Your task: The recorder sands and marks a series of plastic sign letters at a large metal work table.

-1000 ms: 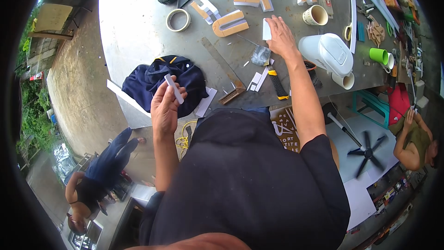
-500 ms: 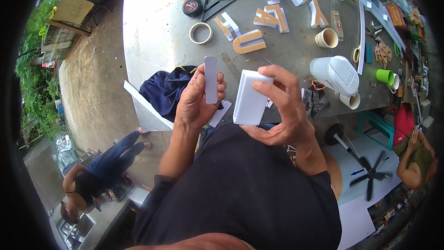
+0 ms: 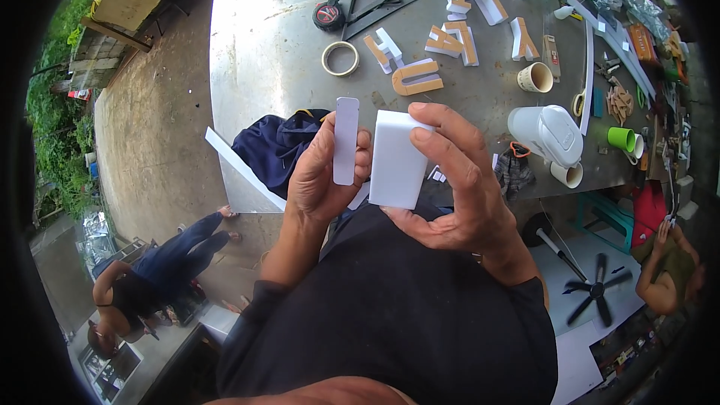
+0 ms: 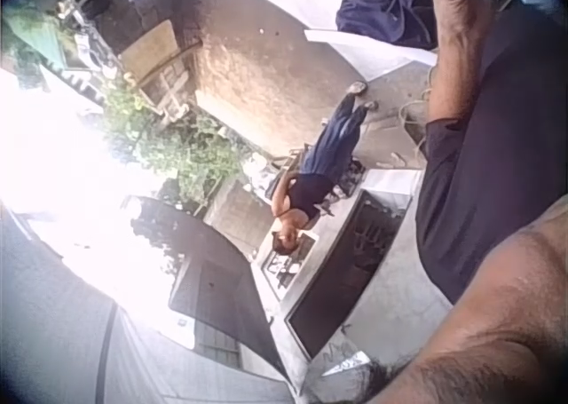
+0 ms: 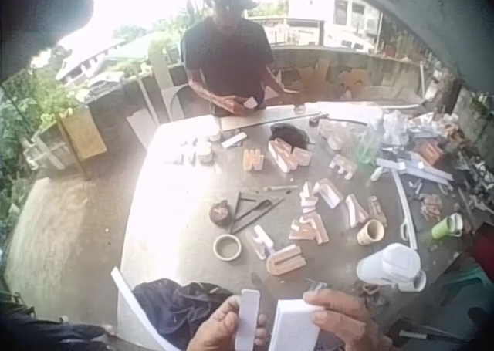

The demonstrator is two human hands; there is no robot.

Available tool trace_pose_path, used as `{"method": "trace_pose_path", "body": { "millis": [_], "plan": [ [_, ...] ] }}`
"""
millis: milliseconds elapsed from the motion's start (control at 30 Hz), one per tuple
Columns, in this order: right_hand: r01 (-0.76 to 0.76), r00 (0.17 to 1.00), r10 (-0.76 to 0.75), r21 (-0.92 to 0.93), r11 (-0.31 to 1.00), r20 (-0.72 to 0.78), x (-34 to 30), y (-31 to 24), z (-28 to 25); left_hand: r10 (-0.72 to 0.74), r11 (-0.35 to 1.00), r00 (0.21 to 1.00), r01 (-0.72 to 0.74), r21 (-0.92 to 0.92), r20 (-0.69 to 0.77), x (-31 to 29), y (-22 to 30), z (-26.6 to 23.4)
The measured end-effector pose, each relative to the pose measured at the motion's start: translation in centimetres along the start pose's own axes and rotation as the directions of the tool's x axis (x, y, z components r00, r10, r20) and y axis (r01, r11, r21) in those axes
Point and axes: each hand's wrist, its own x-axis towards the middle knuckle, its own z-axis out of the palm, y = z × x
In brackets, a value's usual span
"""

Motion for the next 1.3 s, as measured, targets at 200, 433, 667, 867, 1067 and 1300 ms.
{"method": "trace_pose_path", "body": {
  "millis": [200,433,667,867,1067,1300],
  "plan": [
    [-0.059,0.982,0.057,0.003,0.998,0.179,1.7,0.1,1.6,0.227,0.928,0.97,-0.186,0.322,-0.091,0.4,0.4,-0.8],
    [0.055,0.98,-0.053,-0.007,0.998,0.19,3.8,0.3,3.4,0.109,0.975,0.985,-0.08,0.206,-0.135,0.0,1.3,-2.5],
    [0.089,0.977,-0.088,0.005,0.996,0.192,4.8,2.4,5.2,0.03,1.0,0.997,-0.03,0.003,-0.077,-0.3,1.3,-3.8],
    [0.055,0.981,-0.076,0.121,0.991,0.179,4.0,3.8,7.1,-0.017,0.992,0.997,0.026,-0.124,0.072,0.1,1.5,-5.2],
    [-0.305,0.952,0.306,-0.027,0.952,0.025,1.4,5.1,3.4,0.097,0.994,0.982,-0.103,-0.027,-0.162,0.0,2.0,-7.1],
    [-0.577,0.816,0.534,-0.387,0.719,-0.223,-10.9,23.4,1.9,0.121,0.981,0.947,-0.067,0.184,-0.299,1.6,1.9,-9.9]
  ]
}}
